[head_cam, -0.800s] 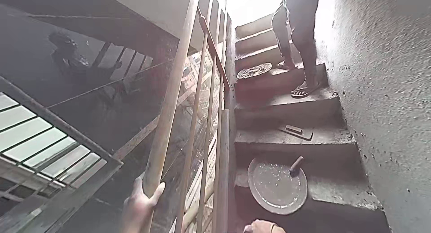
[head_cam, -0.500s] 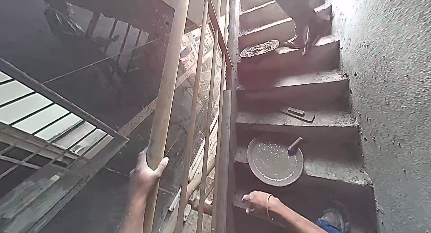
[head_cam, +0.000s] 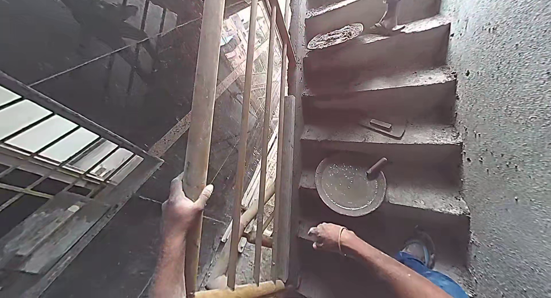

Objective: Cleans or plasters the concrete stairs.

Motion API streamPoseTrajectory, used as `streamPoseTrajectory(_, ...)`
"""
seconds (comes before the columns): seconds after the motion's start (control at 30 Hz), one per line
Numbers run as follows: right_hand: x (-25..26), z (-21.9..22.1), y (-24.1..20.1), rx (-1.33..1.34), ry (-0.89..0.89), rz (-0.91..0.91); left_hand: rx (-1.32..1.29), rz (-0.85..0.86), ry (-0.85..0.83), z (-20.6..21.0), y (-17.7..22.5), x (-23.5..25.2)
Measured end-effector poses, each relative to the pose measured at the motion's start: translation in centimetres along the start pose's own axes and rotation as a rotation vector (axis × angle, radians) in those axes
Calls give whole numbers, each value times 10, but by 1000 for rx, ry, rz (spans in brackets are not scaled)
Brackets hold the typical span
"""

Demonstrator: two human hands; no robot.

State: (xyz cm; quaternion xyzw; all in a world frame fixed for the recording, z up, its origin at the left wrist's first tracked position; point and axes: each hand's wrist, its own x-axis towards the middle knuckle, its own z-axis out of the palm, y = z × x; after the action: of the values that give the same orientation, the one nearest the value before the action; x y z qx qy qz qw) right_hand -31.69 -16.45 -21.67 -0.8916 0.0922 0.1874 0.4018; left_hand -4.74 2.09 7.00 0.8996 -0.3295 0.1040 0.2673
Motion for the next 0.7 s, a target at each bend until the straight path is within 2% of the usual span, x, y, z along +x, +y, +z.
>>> streamPoseTrajectory(0.7,12,7,8,-27,-24,-24,6,-79,-49,-3,-1,5)
